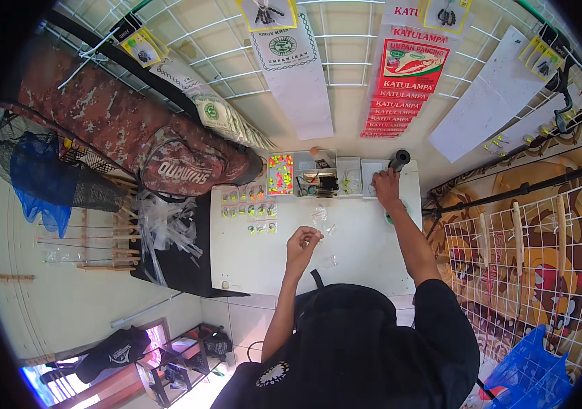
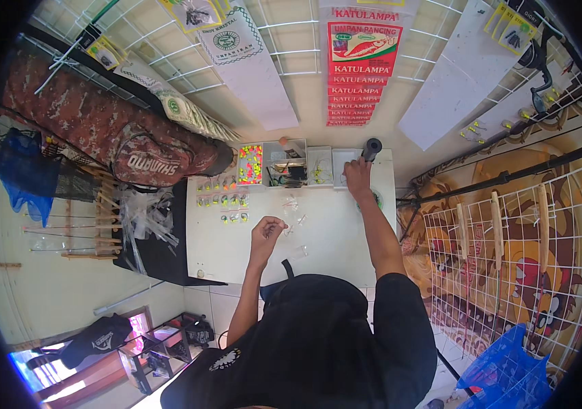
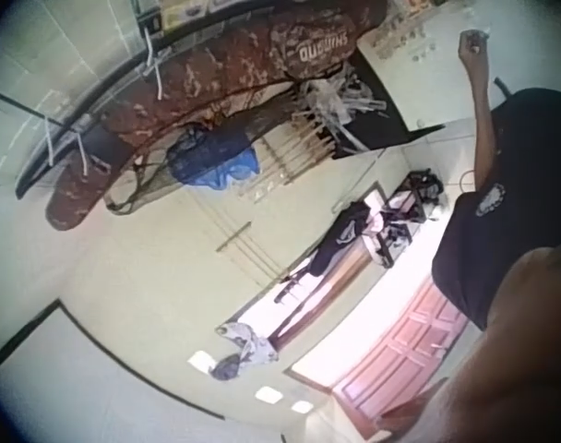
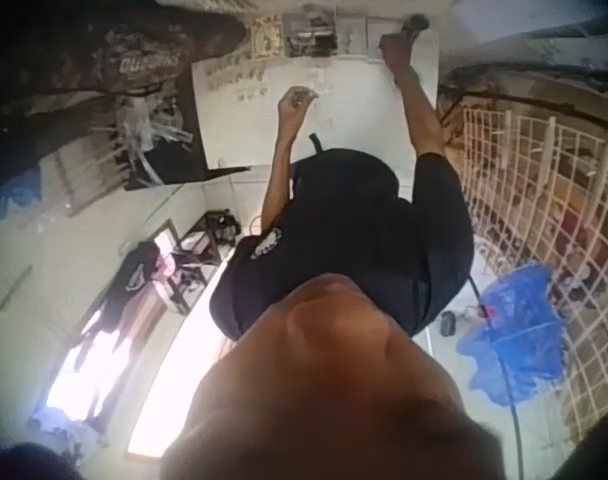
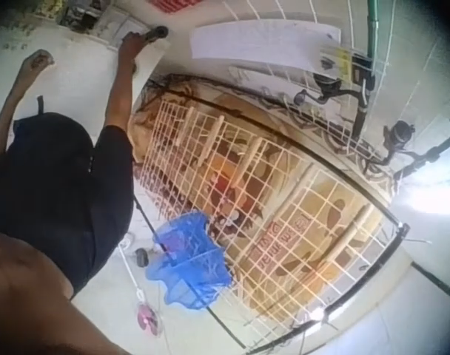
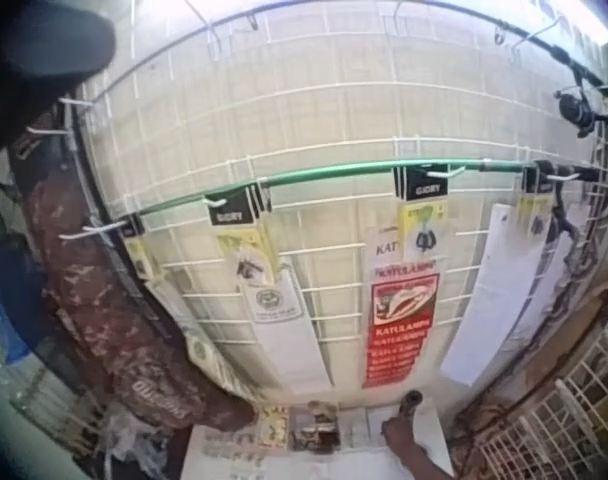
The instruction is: Assembling small fishing hooks and lure components at a workstation.
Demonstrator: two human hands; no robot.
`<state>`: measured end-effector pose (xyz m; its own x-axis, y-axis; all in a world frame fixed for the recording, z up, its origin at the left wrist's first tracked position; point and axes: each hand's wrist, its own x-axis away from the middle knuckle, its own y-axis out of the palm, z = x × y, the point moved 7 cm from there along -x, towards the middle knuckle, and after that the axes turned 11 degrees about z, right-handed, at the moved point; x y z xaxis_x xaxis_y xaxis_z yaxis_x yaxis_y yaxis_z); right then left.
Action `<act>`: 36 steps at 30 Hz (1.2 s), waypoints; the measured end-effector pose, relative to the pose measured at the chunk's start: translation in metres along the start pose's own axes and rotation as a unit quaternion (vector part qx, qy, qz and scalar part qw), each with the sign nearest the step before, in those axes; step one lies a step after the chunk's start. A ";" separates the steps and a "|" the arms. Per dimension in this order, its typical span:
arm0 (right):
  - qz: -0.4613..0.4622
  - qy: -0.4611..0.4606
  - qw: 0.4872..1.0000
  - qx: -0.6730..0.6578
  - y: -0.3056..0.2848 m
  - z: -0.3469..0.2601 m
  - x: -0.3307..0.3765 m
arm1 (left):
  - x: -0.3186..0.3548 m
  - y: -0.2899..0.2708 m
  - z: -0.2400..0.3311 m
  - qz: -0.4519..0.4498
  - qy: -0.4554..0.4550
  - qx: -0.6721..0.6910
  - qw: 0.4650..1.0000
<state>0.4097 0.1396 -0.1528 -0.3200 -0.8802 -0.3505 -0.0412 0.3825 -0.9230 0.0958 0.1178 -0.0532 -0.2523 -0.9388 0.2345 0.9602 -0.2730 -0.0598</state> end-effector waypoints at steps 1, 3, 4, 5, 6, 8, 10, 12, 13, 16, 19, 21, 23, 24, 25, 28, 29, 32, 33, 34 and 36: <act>0.001 0.001 1.000 0.002 0.001 0.002 0.001 | 0.000 0.001 0.001 0.000 -0.014 0.010 1.000; 0.024 0.000 0.999 0.039 0.000 0.008 0.003 | 0.001 0.004 0.005 -0.001 -0.021 0.034 0.999; 0.023 -0.003 0.999 0.036 -0.003 0.003 0.001 | 0.002 0.002 0.005 0.006 -0.031 0.054 0.998; 0.023 -0.005 1.000 0.006 -0.011 -0.006 -0.002 | 0.003 -0.003 0.005 0.014 -0.031 0.054 0.998; 0.022 -0.007 0.999 -0.022 -0.020 -0.015 -0.005 | 0.004 -0.008 0.004 0.028 -0.031 0.062 0.997; 0.016 0.010 0.997 -0.073 -0.041 -0.023 -0.007 | 0.006 -0.010 0.004 0.041 -0.032 0.072 0.996; -0.017 0.060 0.959 -0.275 -0.056 -0.025 -0.004 | 0.006 -0.006 0.005 0.039 -0.021 0.055 0.997; -0.010 0.024 0.947 -0.321 -0.080 -0.047 -0.002 | 0.007 -0.009 0.003 0.045 -0.018 0.048 0.998; -0.063 0.041 0.922 -0.379 -0.093 -0.063 0.001 | 0.007 -0.009 0.003 0.047 -0.012 0.044 0.998; -0.112 0.075 0.880 -0.456 -0.113 -0.089 0.020 | 0.009 -0.002 0.005 0.044 -0.006 0.046 0.998; -0.143 0.068 0.841 -0.517 -0.137 -0.117 0.033 | 0.013 0.000 0.011 0.044 0.026 0.079 0.996; -0.134 0.061 0.825 -0.546 -0.146 -0.126 0.040 | 0.015 0.001 0.012 0.030 0.010 0.083 0.996; -0.118 0.059 0.810 -0.571 -0.151 -0.131 0.045 | 0.017 0.000 0.013 0.027 0.011 0.083 0.996; -0.137 0.091 0.783 -0.600 -0.149 -0.131 0.049 | 0.018 -0.001 0.014 0.027 0.010 0.082 0.996; -0.154 0.122 0.753 -0.628 -0.150 -0.134 0.050 | 0.018 -0.001 0.014 0.027 0.011 0.082 0.996; -0.183 0.090 0.794 -0.573 -0.162 -0.140 0.052 | 0.021 -0.002 0.015 0.020 0.004 0.078 0.997; -0.177 0.074 0.796 -0.574 -0.164 -0.141 0.053 | 0.021 -0.001 0.017 0.015 0.003 0.086 0.996; -0.165 0.063 0.812 -0.557 -0.180 -0.148 0.055 | 0.025 0.001 0.021 0.001 -0.001 0.118 0.993; -0.162 0.069 0.824 -0.539 -0.185 -0.151 0.055 | 0.026 0.001 0.023 0.000 -0.002 0.118 0.993; -0.161 0.071 0.824 -0.538 -0.189 -0.152 0.055 | 0.027 0.003 0.022 -0.008 -0.014 0.122 0.992; -0.167 0.054 0.840 -0.513 -0.193 -0.154 0.056 | 0.028 0.006 0.022 -0.018 -0.029 0.126 0.991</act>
<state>0.2537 0.0596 0.0304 -0.2095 -0.9773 -0.0315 -0.9226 0.2082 -0.3247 0.0974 0.0948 -0.0257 -0.2870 -0.9139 0.2871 0.9520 -0.2386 0.1919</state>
